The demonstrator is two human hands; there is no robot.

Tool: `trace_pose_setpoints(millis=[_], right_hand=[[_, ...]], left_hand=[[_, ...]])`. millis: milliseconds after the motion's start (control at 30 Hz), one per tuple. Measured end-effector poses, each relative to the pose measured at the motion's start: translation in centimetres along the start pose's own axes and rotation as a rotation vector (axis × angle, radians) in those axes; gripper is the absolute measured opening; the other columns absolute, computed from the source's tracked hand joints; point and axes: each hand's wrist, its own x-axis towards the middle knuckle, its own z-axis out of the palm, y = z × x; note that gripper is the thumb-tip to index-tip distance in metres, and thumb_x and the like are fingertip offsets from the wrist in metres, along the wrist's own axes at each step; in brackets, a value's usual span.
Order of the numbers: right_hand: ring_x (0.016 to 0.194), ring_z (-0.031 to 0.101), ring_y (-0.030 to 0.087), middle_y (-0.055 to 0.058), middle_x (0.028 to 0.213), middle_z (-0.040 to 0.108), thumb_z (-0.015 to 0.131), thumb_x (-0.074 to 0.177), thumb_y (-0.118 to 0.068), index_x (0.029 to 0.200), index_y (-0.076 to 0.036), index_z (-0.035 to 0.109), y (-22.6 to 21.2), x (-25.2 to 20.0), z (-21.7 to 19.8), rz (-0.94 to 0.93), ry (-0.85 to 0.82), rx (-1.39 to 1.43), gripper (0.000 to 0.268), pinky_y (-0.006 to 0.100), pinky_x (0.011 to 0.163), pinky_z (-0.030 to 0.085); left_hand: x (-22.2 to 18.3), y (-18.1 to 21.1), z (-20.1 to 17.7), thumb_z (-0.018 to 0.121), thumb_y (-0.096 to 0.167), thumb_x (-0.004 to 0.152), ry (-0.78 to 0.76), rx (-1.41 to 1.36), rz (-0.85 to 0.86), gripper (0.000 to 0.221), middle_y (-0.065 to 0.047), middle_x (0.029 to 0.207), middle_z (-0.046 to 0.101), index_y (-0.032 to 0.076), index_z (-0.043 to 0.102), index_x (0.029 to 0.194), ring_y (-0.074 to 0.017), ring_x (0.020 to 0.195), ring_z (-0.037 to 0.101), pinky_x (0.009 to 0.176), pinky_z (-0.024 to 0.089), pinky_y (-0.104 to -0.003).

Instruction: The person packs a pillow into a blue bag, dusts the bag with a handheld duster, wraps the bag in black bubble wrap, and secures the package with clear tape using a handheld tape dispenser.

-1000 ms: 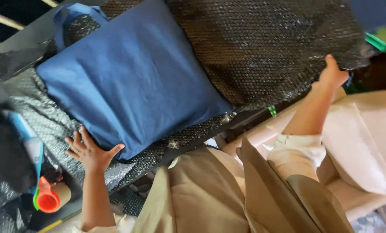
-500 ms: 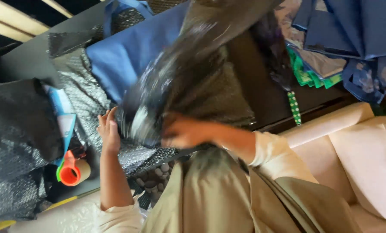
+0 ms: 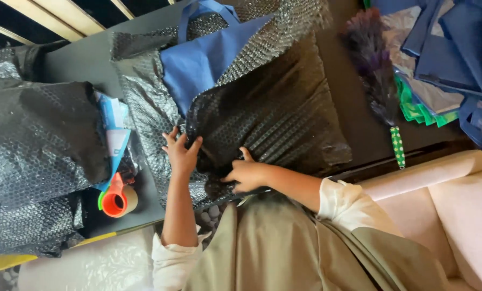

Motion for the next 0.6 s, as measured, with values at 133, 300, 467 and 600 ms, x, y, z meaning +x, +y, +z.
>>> trace_pose_setpoints(millis=[133,300,467,600], right_hand=[[0.119,0.067,0.034,0.010,0.112,0.078,0.072,0.091,-0.040,0.142,-0.013,0.060,-0.7,-4.8,-8.3,-0.177,0.012,0.454,0.059,0.078,0.116,0.011],[0.126,0.062,0.036,0.016,0.127,0.070,0.080,0.092,-0.040,0.116,-0.011,0.069,9.1,-6.9,-15.3,0.095,0.909,0.529,0.039,0.058,0.113,0.040],[0.132,0.052,0.039,0.015,0.135,0.061,0.073,0.092,-0.056,0.138,-0.016,0.057,12.7,-1.5,-23.1,0.311,0.995,0.385,0.064,0.062,0.111,0.032],[0.143,0.036,0.038,0.007,0.148,0.050,0.061,0.085,-0.071,0.146,-0.028,0.048,12.8,4.8,-27.5,0.477,0.723,0.168,0.076,0.072,0.111,0.009]], left_hand=[[-0.9,1.1,-0.7,0.081,0.043,0.087,0.000,-0.074,0.032,0.037,-0.020,0.160,0.036,0.013,0.071,0.106,-0.0502,0.154,0.010,0.121,0.003,-0.073],[-1.6,1.5,-0.3,0.082,0.041,0.087,0.042,-0.039,0.119,0.035,-0.021,0.158,0.038,0.010,0.066,0.090,-0.0560,0.151,0.010,0.117,0.005,-0.078],[-2.3,2.1,-0.7,0.084,0.033,0.085,0.079,-0.066,0.160,0.036,-0.024,0.157,0.040,0.003,0.063,0.088,-0.0588,0.150,0.009,0.114,0.005,-0.080],[-2.0,0.4,0.3,0.085,0.033,0.083,0.072,-0.038,0.185,0.037,-0.023,0.158,0.038,0.005,0.062,0.088,-0.0582,0.150,0.008,0.113,0.004,-0.081]])
